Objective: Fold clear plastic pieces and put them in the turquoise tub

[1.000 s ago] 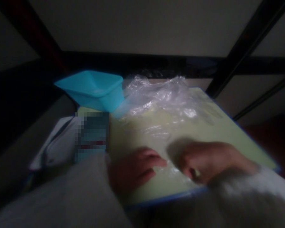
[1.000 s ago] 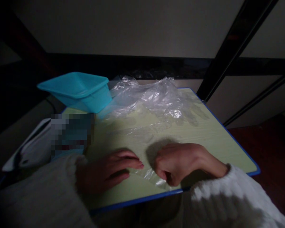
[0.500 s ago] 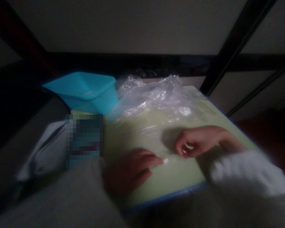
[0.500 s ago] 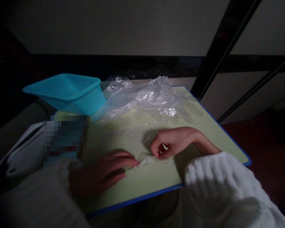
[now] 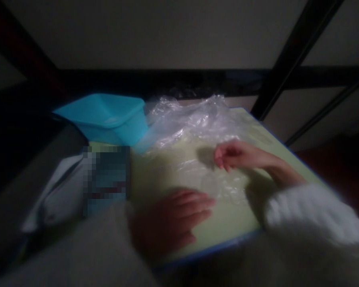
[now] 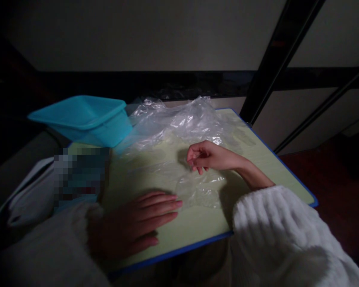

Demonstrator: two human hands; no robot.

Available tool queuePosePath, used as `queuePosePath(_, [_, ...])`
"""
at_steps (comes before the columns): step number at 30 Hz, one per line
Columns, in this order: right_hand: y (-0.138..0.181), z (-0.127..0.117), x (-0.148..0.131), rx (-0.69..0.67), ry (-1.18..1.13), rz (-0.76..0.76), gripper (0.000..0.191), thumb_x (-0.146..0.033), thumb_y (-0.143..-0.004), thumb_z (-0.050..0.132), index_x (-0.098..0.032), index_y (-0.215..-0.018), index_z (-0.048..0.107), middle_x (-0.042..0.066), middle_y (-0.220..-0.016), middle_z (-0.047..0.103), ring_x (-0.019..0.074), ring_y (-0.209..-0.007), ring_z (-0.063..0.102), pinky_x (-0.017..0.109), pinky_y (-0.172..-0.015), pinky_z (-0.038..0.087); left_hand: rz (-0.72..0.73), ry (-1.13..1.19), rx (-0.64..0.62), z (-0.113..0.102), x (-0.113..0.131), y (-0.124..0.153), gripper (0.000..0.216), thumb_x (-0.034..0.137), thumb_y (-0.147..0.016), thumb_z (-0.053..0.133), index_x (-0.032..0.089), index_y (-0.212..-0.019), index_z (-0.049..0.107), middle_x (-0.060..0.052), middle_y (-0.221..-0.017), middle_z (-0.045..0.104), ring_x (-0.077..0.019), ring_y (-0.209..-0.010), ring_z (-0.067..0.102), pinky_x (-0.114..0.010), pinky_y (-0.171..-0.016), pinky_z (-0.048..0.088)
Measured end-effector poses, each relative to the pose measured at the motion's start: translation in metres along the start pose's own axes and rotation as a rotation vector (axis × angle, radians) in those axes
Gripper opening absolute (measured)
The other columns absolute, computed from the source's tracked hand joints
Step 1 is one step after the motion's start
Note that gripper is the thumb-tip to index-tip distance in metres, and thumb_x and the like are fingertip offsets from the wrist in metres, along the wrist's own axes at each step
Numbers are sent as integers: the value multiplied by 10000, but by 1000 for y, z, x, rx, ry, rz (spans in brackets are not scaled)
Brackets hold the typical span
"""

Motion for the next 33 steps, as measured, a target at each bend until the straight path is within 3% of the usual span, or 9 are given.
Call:
queuePosePath(5, [1,20,4,-249,-145,87,146,-281,-850,611,-147,-824,558,0,-735,645,83,-603,614,201,-561,488,-41,-24,-79,2,-1,-2,487,464,-964,369,165,-1336,460,-95,-1366,522,-229,-1314,415,-409,-1131,247])
queuePosePath(8, [-1,27,9,-295,-155,96,134,-266,-864,599,-139,-837,565,3,-734,647,78,-603,615,203,-577,499,-68,-24,-94,5,-4,0,535,512,-953,351,175,-1358,444,-105,-1379,505,-246,-1328,395,-448,-1137,224])
queuePosePath(17, [-7,36,17,-286,-202,155,155,-279,-842,638,-134,-842,583,3,-743,658,80,-643,630,218,-636,512,-66,-38,-143,8,-6,1,586,567,-938,315,159,-1323,484,-107,-1419,456,-267,-1327,385,-452,-1136,201])
queuePosePath(27, [-12,29,37,-193,-213,279,310,-407,-747,705,-151,-786,535,-8,-676,643,94,-582,638,205,-546,509,-56,-70,-229,11,-9,3,568,565,-918,394,193,-1342,465,-99,-1460,398,-273,-1359,334,-441,-1131,201])
queuePosePath(30, [-12,24,39,-167,-144,286,284,-403,-763,672,-161,-778,524,-10,-664,644,90,-545,622,208,-527,498,-44,-86,-216,11,-7,2,572,570,-930,346,186,-1337,468,-106,-1448,417,-268,-1357,338,-437,-1125,223])
queuePosePath(33, [-12,19,36,-124,-58,264,257,-399,-787,623,-169,-772,509,-3,-669,639,100,-537,611,220,-513,482,-20,-118,-124,9,-6,2,576,561,-951,267,170,-1321,474,-115,-1423,451,-255,-1338,368,-429,-1118,242])
Point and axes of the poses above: each hand's wrist, its own y-axis away from the middle knuckle, its own z-axis out of the palm, x = y × z, the point moved 4 cm from there along -y, towards the middle knuckle
